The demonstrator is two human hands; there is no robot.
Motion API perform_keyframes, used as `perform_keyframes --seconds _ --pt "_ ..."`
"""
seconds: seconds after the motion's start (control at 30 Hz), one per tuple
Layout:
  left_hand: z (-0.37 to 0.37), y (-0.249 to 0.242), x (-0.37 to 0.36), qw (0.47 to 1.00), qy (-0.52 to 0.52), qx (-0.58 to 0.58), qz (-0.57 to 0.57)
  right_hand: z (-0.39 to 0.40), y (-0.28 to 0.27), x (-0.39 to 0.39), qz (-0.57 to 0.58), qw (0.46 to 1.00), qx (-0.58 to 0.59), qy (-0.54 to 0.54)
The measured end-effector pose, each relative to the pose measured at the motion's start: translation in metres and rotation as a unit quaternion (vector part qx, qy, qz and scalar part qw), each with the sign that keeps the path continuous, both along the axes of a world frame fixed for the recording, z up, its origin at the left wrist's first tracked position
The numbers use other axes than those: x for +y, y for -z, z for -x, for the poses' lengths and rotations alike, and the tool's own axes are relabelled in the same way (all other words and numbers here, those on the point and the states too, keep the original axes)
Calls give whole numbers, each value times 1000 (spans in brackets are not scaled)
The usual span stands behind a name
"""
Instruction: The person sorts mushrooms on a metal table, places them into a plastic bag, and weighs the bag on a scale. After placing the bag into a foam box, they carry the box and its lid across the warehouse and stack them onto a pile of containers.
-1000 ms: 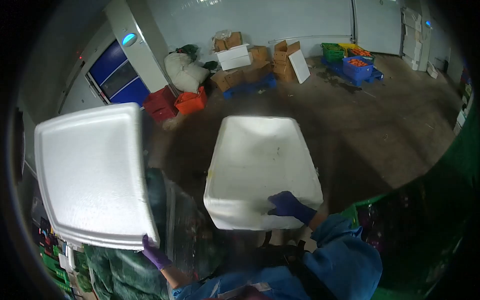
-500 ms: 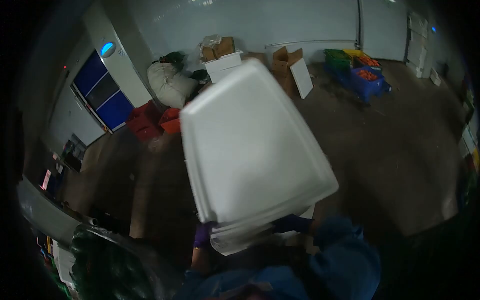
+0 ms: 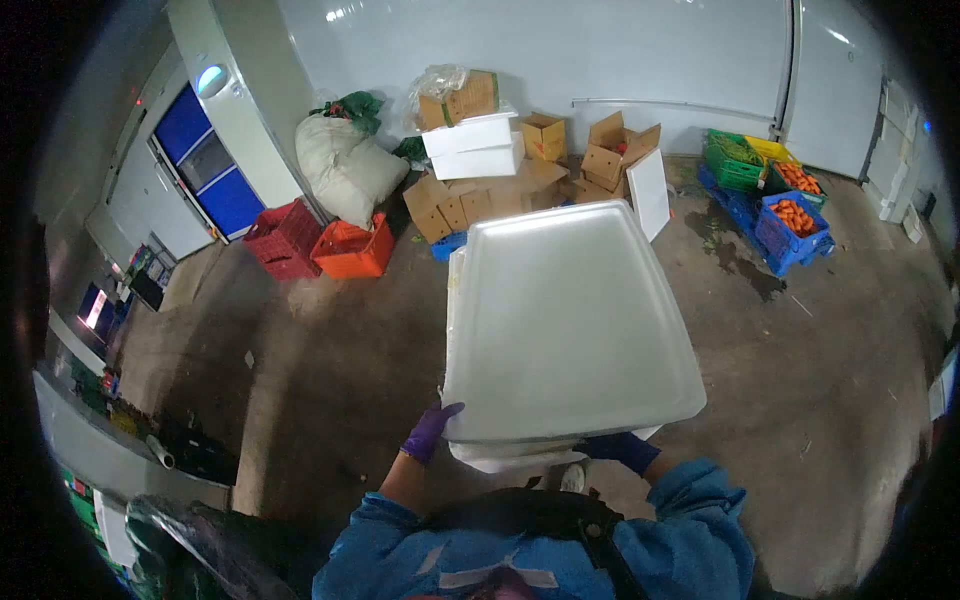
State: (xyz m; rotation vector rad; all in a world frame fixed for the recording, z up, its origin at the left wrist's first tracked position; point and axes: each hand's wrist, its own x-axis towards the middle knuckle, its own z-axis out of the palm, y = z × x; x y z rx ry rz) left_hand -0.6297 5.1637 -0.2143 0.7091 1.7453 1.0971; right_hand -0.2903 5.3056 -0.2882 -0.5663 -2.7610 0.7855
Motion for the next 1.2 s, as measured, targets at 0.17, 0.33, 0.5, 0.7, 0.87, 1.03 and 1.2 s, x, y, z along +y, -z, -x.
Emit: perform_keyframes --seconds 0.17,0.33,0.5,0.7,0.87,1.03,1.2 --pt "38 -45 102 989 -37 -130 -63 42 -17 165 -77 997 -30 2" --pt "161 74 168 968 -183 -146 -94 75 -9 326 -246 963 -43 103" --pt "261 99 265 918 -339 -180 -104 113 -39 458 -241 957 -89 136" --pt "349 84 467 906 -356 -166 -157 149 -123 602 -178 946 -138 234" --pt "378 72 629 938 -296 -119 -139 169 -133 751 -269 917 -102 274" --pt "407 119 760 957 -242 33 -158 203 -156 895 -250 914 -88 307" --pt "418 80 876 966 -222 -34 -124 247 -173 1030 -262 911 -121 295"
